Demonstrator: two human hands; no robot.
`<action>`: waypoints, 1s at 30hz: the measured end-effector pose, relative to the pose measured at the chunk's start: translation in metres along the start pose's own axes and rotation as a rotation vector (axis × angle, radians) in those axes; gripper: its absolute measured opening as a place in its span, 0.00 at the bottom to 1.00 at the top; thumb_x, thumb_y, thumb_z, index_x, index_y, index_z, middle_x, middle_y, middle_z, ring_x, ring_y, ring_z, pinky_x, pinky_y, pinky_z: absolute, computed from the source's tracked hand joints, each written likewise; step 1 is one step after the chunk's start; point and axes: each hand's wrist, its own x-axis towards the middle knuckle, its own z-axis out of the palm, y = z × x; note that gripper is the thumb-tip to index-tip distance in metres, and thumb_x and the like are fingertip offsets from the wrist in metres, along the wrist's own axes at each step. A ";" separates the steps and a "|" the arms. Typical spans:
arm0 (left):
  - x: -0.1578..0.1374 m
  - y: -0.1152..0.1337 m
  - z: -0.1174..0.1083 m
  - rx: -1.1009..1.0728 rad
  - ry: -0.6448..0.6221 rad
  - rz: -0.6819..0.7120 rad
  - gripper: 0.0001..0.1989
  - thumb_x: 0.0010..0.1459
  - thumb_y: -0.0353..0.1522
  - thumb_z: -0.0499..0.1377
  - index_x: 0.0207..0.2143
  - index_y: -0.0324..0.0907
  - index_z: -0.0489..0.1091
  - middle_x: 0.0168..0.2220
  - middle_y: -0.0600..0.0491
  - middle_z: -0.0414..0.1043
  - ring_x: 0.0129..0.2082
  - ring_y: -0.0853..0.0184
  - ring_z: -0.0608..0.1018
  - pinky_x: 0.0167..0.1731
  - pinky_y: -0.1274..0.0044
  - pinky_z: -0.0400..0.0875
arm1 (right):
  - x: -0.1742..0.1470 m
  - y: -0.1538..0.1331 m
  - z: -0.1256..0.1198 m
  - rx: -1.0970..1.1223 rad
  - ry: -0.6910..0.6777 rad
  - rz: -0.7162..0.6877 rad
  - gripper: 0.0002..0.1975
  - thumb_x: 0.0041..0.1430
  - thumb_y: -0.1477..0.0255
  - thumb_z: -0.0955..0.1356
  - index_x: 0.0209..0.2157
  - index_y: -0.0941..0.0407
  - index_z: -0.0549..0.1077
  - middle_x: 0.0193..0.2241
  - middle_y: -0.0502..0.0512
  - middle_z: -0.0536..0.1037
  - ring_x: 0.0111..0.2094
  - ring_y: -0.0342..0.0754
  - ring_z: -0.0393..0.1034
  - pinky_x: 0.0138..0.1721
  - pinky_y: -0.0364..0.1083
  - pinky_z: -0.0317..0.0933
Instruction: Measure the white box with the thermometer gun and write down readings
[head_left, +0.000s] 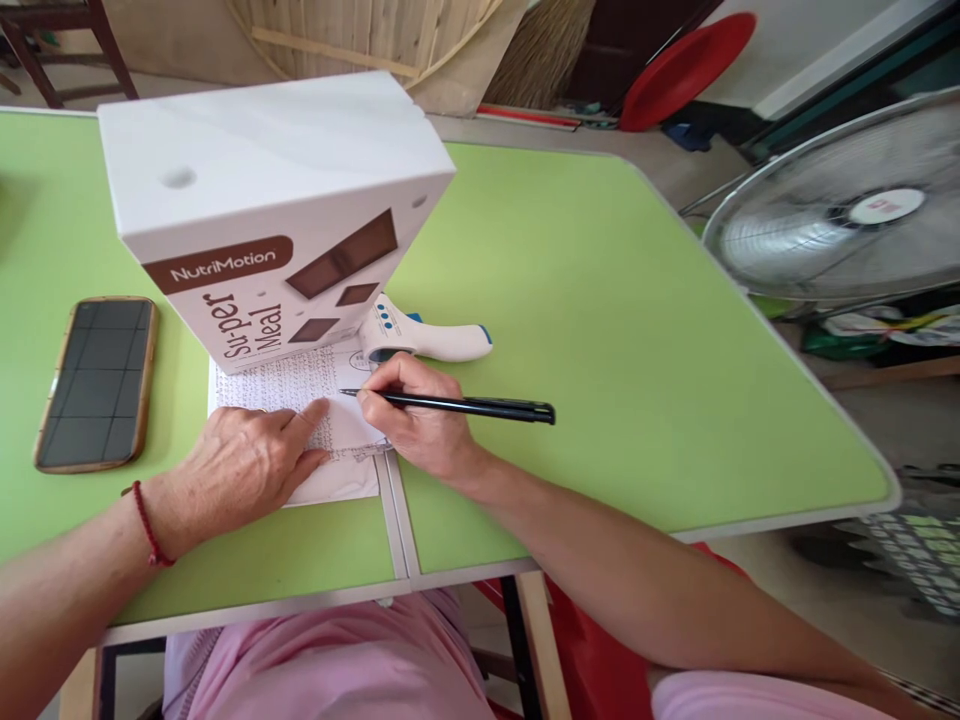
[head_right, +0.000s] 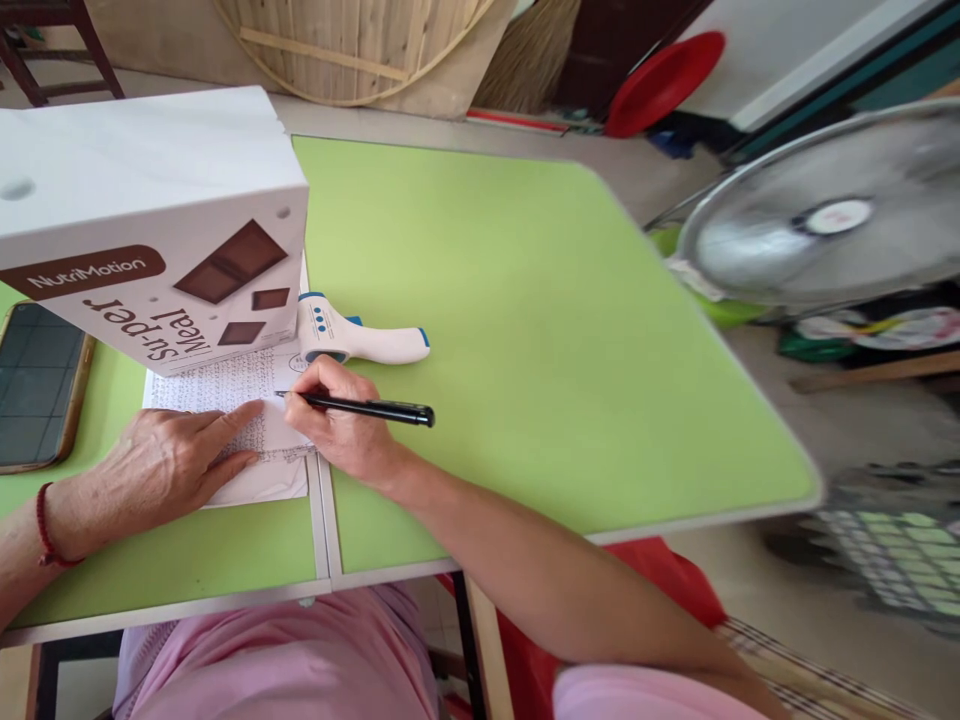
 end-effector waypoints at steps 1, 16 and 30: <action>0.000 0.000 0.000 0.001 -0.002 0.000 0.16 0.66 0.38 0.50 0.50 0.37 0.65 0.24 0.54 0.75 0.18 0.63 0.75 0.15 0.76 0.54 | 0.000 0.000 0.000 -0.001 -0.002 0.000 0.07 0.51 0.77 0.66 0.23 0.54 0.63 0.17 0.42 0.66 0.17 0.37 0.58 0.18 0.39 0.53; 0.001 0.002 -0.001 -0.002 -0.019 -0.014 0.14 0.66 0.38 0.51 0.47 0.39 0.65 0.24 0.54 0.75 0.18 0.64 0.75 0.15 0.76 0.52 | -0.001 0.003 0.001 -0.031 -0.034 0.029 0.06 0.51 0.76 0.65 0.23 0.54 0.64 0.18 0.43 0.66 0.18 0.38 0.59 0.20 0.39 0.55; 0.000 0.001 0.000 -0.008 -0.018 -0.015 0.14 0.66 0.38 0.51 0.48 0.39 0.66 0.24 0.54 0.75 0.19 0.62 0.75 0.15 0.75 0.54 | 0.000 0.002 0.001 0.014 -0.052 0.008 0.07 0.51 0.77 0.65 0.23 0.54 0.63 0.18 0.43 0.66 0.18 0.37 0.59 0.19 0.39 0.53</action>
